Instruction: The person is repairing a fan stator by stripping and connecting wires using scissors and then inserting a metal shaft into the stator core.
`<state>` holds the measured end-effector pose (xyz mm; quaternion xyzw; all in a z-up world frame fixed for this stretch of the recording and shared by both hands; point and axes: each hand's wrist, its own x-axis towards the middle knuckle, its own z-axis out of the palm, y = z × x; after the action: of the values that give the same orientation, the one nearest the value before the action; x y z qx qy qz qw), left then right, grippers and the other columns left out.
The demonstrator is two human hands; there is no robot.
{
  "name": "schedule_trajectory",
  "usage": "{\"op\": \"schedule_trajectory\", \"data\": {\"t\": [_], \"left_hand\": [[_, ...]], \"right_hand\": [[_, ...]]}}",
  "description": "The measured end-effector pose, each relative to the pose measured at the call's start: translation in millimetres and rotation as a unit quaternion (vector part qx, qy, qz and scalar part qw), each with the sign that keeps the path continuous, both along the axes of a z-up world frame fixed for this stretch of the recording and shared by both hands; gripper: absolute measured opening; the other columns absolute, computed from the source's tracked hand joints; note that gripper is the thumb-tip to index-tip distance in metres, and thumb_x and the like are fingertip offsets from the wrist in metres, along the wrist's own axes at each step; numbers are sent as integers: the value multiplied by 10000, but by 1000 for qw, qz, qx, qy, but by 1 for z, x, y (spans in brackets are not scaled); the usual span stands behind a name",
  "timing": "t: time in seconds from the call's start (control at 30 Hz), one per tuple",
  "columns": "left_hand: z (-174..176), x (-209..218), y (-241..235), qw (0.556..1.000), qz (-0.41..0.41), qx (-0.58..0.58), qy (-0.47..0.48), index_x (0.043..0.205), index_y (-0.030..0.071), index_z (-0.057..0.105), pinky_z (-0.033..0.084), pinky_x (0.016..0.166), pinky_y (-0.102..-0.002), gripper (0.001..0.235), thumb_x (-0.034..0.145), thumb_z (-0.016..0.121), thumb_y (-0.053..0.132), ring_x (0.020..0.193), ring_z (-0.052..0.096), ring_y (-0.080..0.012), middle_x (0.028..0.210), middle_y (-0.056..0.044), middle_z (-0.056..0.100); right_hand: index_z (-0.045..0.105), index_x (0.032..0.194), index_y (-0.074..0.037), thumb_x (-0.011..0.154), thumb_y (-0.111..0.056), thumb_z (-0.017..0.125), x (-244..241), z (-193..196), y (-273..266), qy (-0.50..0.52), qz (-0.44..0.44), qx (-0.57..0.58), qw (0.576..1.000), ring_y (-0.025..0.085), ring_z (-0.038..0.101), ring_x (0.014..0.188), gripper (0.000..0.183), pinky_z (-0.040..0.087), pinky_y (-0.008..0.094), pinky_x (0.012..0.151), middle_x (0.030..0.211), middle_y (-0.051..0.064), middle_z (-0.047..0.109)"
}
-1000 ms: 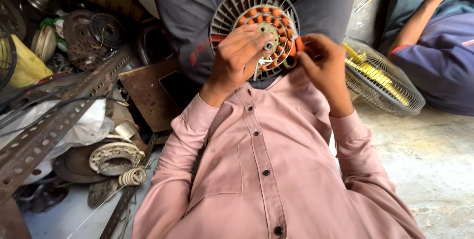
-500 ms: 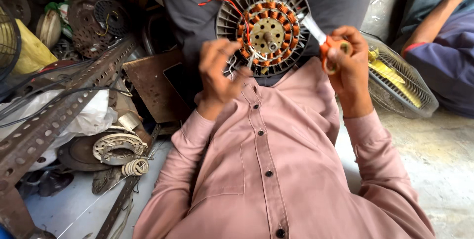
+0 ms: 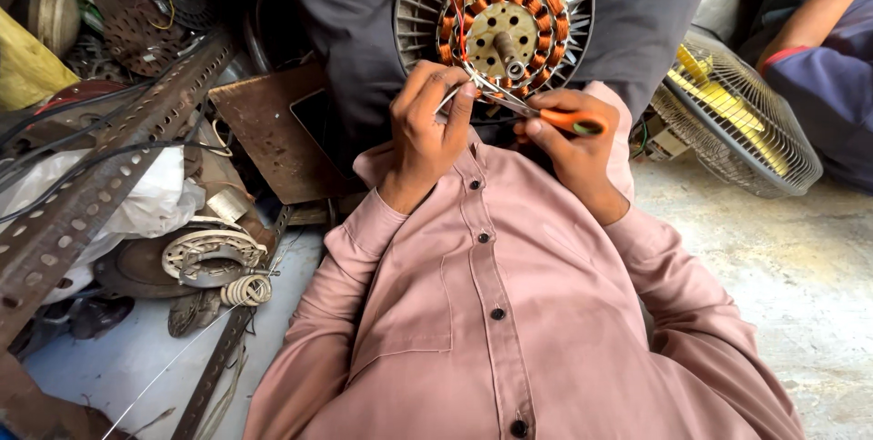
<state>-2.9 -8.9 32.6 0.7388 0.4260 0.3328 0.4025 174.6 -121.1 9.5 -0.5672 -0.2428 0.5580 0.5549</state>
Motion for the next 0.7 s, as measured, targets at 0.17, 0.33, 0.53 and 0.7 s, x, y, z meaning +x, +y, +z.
{"op": "schedule_trajectory", "data": {"t": [0.17, 0.33, 0.53, 0.7], "left_hand": [[-3, 3, -4, 997, 29, -73, -11, 1000, -1, 693, 375, 561, -296, 50, 1001, 680, 48, 611, 489, -122, 822, -53, 571], [-4, 4, -5, 993, 39, -105, -34, 1012, -6, 704, 313, 559, -285, 67, 1011, 680, 57, 610, 415, -90, 772, -19, 504], [-5, 3, -7, 988, 35, -133, -65, 1051, -22, 700, 319, 583, -274, 103, 1038, 664, 73, 640, 418, -83, 798, -14, 506], [-7, 3, -10, 983, 49, -158, -73, 1050, -27, 711, 316, 593, -265, 97, 1034, 670, 59, 660, 404, -71, 799, -1, 497]], "right_hand": [[653, 1145, 74, 1015, 33, 698, -11, -15, 6, -2, -35, 36, 999, 194, 732, 867, 143, 615, 308, 807, 979, 144, 719], [643, 1126, 71, 1012, 49, 694, -15, -18, 8, 6, -41, 47, 998, 197, 741, 879, 126, 626, 311, 822, 979, 144, 721], [650, 1126, 73, 1015, 57, 692, -13, -21, 8, 14, -44, 50, 998, 198, 738, 878, 119, 624, 313, 825, 980, 148, 726], [658, 1121, 74, 1007, 65, 688, -13, -21, 8, 13, -38, 53, 998, 200, 746, 886, 118, 624, 307, 827, 980, 149, 729]]}}
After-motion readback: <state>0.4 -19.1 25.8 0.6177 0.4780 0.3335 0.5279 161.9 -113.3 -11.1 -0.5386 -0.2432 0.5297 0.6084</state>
